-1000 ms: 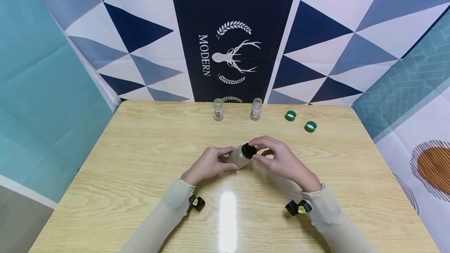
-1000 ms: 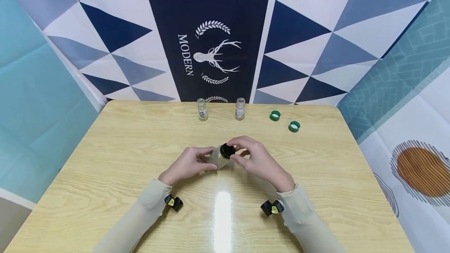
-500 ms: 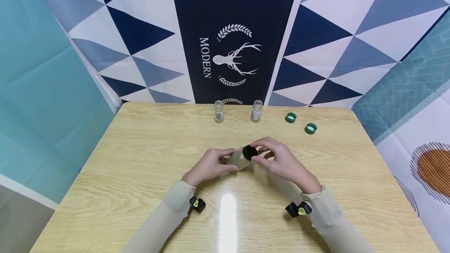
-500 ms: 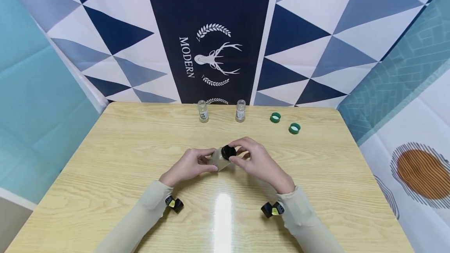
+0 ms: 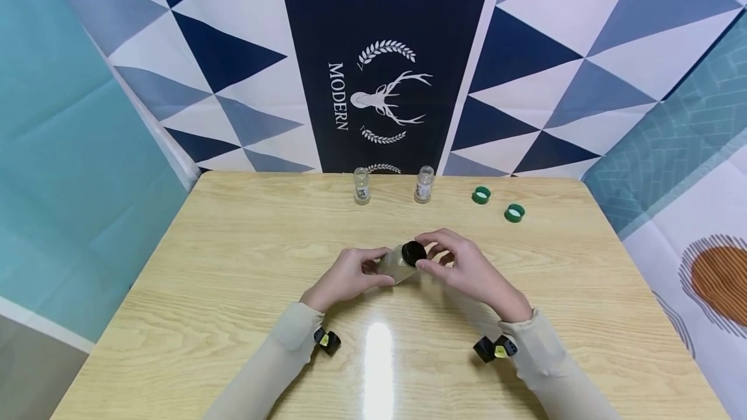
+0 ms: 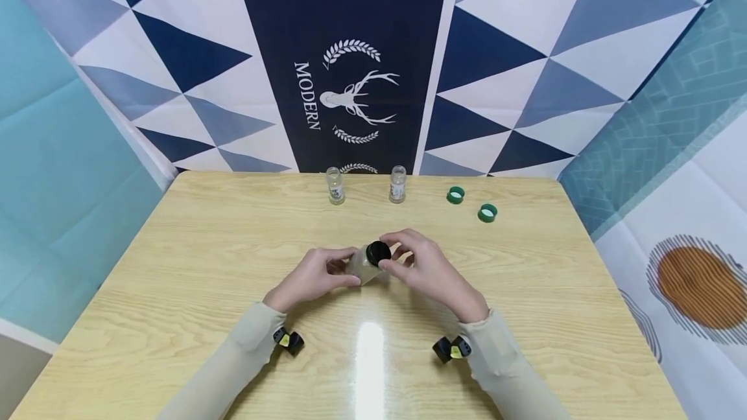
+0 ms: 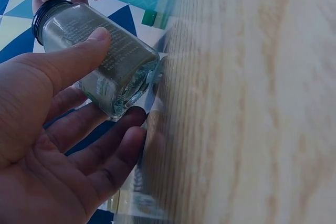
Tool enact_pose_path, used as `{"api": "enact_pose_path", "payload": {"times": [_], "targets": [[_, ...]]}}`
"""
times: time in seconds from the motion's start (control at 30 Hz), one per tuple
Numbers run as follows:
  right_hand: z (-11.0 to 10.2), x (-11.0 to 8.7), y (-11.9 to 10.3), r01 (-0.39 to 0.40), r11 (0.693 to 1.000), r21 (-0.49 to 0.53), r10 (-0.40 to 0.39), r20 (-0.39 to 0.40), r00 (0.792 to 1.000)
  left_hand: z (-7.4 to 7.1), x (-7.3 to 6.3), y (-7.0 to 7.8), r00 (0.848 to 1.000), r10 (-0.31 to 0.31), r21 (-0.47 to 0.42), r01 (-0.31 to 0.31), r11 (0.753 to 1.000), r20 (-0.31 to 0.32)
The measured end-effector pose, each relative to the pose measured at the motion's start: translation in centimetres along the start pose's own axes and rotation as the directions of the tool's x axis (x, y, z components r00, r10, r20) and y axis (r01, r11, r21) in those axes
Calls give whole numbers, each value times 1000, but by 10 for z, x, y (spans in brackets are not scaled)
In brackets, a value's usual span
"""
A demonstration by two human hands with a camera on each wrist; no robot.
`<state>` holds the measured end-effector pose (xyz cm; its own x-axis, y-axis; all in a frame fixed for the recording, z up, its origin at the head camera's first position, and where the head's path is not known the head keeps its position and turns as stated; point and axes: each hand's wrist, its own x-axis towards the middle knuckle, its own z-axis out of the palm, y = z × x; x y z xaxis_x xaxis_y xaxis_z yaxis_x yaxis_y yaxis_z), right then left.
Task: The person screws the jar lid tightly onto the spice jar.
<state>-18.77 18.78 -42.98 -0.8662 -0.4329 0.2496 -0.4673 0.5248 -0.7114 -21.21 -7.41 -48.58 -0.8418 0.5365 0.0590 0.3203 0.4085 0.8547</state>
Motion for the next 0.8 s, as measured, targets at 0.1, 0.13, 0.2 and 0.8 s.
{"api": "enact_pose_path", "payload": {"times": [0.1,0.13,0.2,0.8], "targets": [[0,1,0,6,1000,-11,-6,-8,1000,-1,1,0,1000,15,1,-15,1000,-7],[-1,1,0,4,1000,-13,-4,-7,1000,-1,1,0,1000,19,3,-19,1000,-8],[-1,0,-1,-7,1000,-17,7,0,1000,-1,1,1,1000,20,11,-20,1000,-9],[-4,-1,-4,-20,1000,2,20,20,1000,-1,-2,1,1000,-10,-2,10,1000,2]]}}
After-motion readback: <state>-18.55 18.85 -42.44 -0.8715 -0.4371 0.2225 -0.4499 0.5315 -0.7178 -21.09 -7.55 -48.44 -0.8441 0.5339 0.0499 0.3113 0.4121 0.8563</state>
